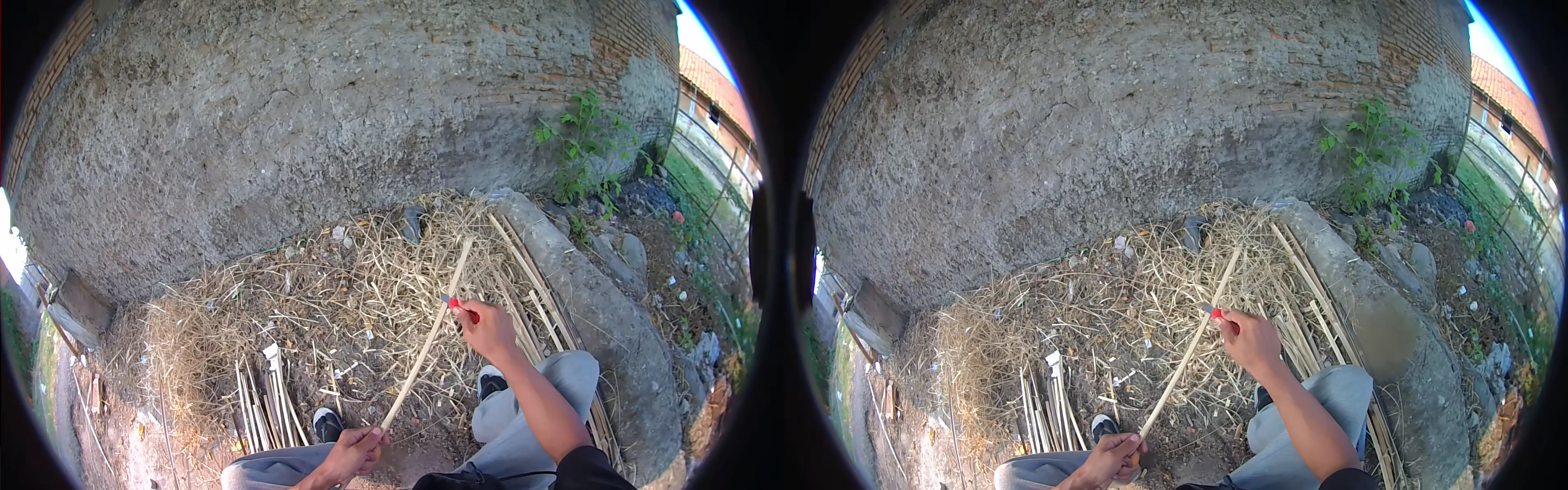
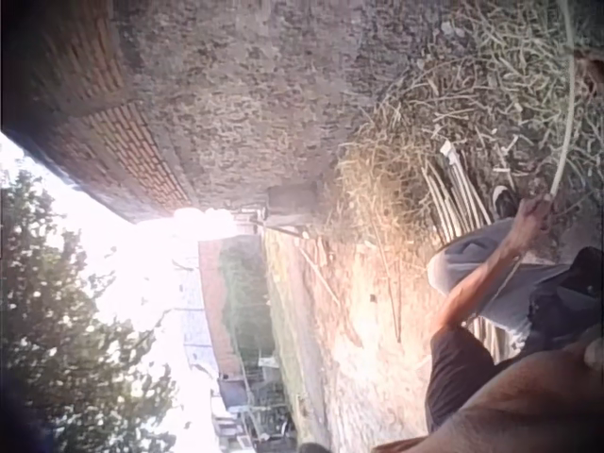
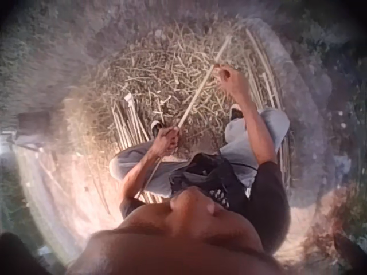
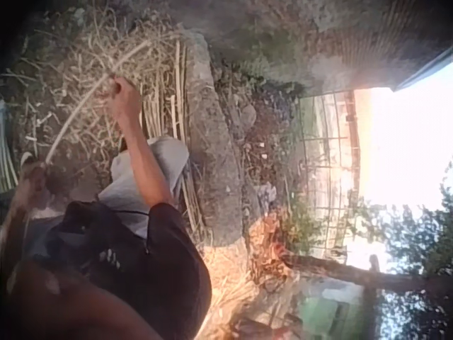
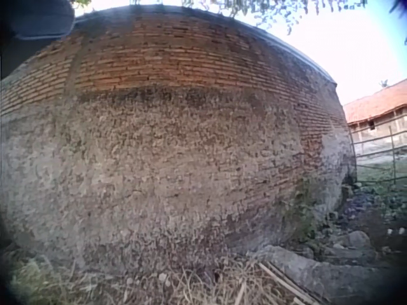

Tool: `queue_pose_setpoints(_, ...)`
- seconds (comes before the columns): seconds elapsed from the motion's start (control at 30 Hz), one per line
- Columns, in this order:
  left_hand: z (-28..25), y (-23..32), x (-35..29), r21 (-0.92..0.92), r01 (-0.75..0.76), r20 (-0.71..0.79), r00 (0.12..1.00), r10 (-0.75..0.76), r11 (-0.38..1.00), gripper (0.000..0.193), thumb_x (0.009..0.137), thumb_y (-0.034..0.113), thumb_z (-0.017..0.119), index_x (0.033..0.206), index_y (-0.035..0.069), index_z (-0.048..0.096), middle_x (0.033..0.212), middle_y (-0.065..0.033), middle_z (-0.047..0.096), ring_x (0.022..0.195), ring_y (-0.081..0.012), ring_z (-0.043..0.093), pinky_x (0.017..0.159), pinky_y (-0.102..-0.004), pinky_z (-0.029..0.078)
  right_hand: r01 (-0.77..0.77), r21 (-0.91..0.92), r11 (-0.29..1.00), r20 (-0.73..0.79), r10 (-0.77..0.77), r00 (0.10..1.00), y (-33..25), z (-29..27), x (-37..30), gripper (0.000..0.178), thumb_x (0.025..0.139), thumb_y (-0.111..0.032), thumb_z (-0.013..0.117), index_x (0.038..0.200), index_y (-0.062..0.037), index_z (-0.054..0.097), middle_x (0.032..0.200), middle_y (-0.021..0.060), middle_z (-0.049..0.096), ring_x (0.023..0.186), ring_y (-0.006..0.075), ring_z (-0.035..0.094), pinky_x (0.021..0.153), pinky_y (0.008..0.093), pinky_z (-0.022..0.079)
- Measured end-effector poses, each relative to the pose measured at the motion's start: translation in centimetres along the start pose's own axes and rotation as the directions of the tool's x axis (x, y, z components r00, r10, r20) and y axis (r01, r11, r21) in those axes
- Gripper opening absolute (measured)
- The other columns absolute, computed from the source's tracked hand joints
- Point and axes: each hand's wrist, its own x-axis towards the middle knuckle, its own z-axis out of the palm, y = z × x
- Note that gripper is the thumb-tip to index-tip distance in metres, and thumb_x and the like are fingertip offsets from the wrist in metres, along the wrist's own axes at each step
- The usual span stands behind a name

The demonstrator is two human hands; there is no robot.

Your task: The person uses a utility knife to strip the outer bark from a long bamboo stick, holding the stick with one hand and repeatedly drawing the blade along its length.

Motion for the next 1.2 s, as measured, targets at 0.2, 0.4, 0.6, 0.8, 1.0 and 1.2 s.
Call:
queue_pose_setpoints(0.2,-1.0,0.1,1.0,-0.055,0.061,0.02,0.998,-0.06,0.997,0.033,0.108,0.026,0.04,0.104,-0.002,0.057,0.058,0.0031,0.033,0.043,-0.0051,0.029,0.037,-0.0238,0.022,-0.221,0.081,0.972,-0.116,0.23,0.966,2.6,0.7,2.3,0.022,0.091,-0.027,0.067,0.092,-0.0049,0.069,0.07,0.0126,0.067,0.059,0.0265,0.063,0.056,0.0386,0.048)
queue_pose_setpoints(0.4,-1.8,0.6,2.5,-0.117,-0.036,-0.092,0.995,0.025,0.992,0.031,0.108,0.028,0.04,0.102,0.003,0.056,0.057,0.0046,0.032,0.044,-0.0046,0.025,0.038,-0.0236,0.02,-0.091,0.309,0.947,0.429,-0.054,0.902,-5.9,2.2,-2.7,0.028,0.094,-0.037,0.063,0.094,-0.0106,0.072,0.065,0.0066,0.065,0.054,0.0202,0.062,0.052,0.0347,0.046)
queue_pose_setpoints(0.6,-1.6,1.2,3.3,-0.187,-0.088,-0.113,0.991,0.068,0.978,0.028,0.107,0.026,0.04,0.103,0.003,0.056,0.058,0.005,0.031,0.041,-0.0046,0.026,0.036,-0.0235,0.019,0.189,0.251,0.949,0.446,-0.287,0.848,-7.9,3.2,-6.0,0.03,0.093,-0.042,0.062,0.093,-0.0134,0.071,0.08,0.0067,0.072,0.065,0.0271,0.068,0.057,0.0384,0.054)
queue_pose_setpoints(0.8,-0.3,1.3,2.2,-0.095,-0.137,-0.148,0.981,0.122,0.986,0.029,0.108,0.027,0.039,0.1,0.004,0.054,0.059,0.0038,0.033,0.042,-0.0047,0.026,0.037,-0.0244,0.018,0.231,0.263,0.937,0.386,-0.321,0.865,-7.9,3.2,-6.3,0.027,0.089,-0.039,0.068,0.094,-0.0137,0.074,0.082,0.0073,0.073,0.066,0.028,0.069,0.057,0.038,0.055)
queue_pose_setpoints(1.0,-0.2,0.8,1.9,-0.121,-0.128,-0.125,0.986,0.112,0.984,0.028,0.108,0.028,0.039,0.1,0.004,0.052,0.059,0.0037,0.032,0.042,-0.0053,0.025,0.038,-0.0253,0.019,0.186,0.183,0.965,0.379,-0.244,0.893,-7.1,3.2,-5.1,0.026,0.09,-0.036,0.067,0.1,-0.0124,0.074,0.079,0.0071,0.073,0.06,0.0248,0.068,0.051,0.0343,0.053)
queue_pose_setpoints(1.2,0.6,0.5,0.1,-0.059,-0.108,-0.105,0.989,0.101,0.992,0.029,0.108,0.028,0.04,0.1,0.002,0.051,0.059,0.0034,0.033,0.042,-0.0056,0.026,0.038,-0.0253,0.02,0.09,0.168,0.982,0.352,-0.145,0.925,-5.8,3.0,-3.2,0.02,0.091,-0.034,0.067,0.095,-0.0159,0.074,0.074,0.0032,0.072,0.064,0.0228,0.069,0.057,0.0364,0.054)
